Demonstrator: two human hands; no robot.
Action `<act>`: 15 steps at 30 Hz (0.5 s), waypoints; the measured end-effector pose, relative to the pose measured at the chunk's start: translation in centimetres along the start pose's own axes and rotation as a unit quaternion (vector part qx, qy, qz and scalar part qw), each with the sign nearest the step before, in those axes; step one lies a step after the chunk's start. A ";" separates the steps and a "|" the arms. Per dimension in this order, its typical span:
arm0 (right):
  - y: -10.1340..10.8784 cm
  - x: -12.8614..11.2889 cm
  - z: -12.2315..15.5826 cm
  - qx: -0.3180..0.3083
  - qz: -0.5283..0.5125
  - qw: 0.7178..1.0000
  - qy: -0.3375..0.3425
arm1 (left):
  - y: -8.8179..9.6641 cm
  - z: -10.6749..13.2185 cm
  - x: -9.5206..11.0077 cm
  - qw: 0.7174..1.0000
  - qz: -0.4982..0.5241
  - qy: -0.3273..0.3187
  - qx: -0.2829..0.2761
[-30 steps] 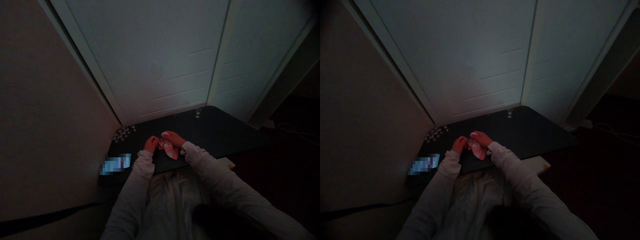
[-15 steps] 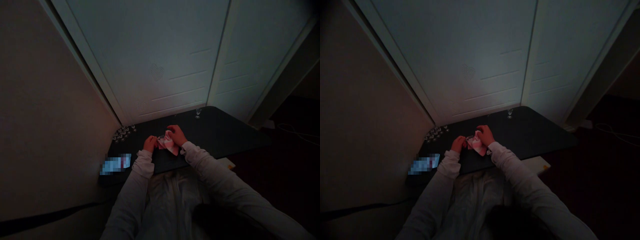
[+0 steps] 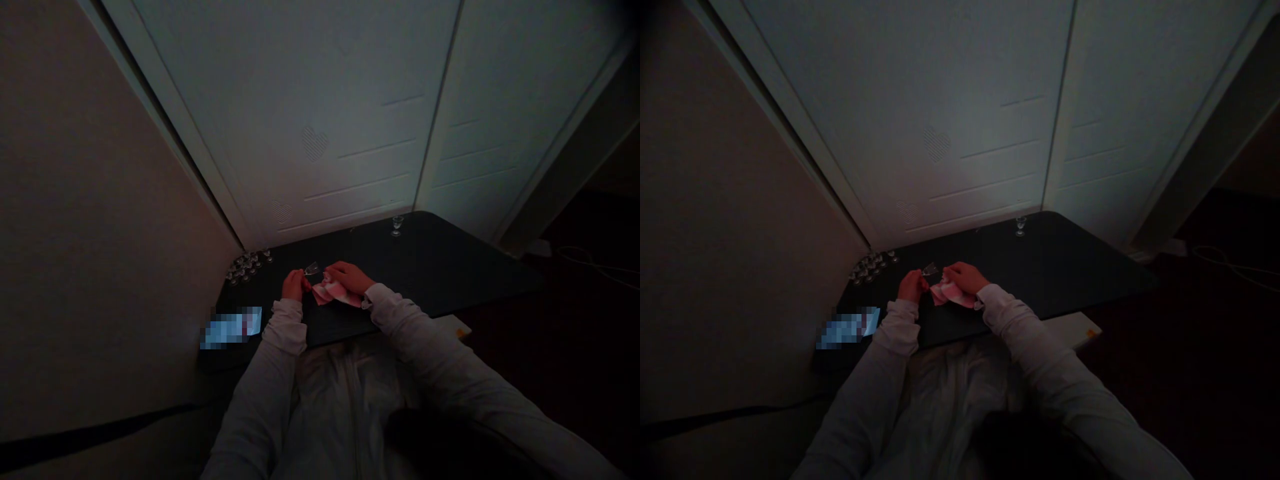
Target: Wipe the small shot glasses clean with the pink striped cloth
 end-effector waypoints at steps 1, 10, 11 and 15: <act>0.0 0.1 0.0 -0.009 -0.007 1.000 0.003 | 0.0 0.0 0.0 1.000 0.005 0.003 0.003; 0.5 -0.7 0.0 0.026 0.029 0.998 0.039 | 0.1 0.2 0.2 0.998 0.029 0.051 0.007; 0.5 -0.8 0.0 0.038 0.027 0.998 0.039 | 0.1 0.3 0.2 0.998 0.040 0.056 -0.001; 0.5 -0.6 -0.1 0.049 -0.002 0.998 0.027 | -0.1 0.7 0.5 0.995 0.069 0.069 -0.037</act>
Point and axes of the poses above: each hand's wrist, its own z-axis away from the middle knuckle, its own y-axis out of the back of the hand, x = y × z, the point moved 1 cm from there along -z, towards the middle knuckle, and after that the axes turned 2 degrees about y, right-handed, at the moved point
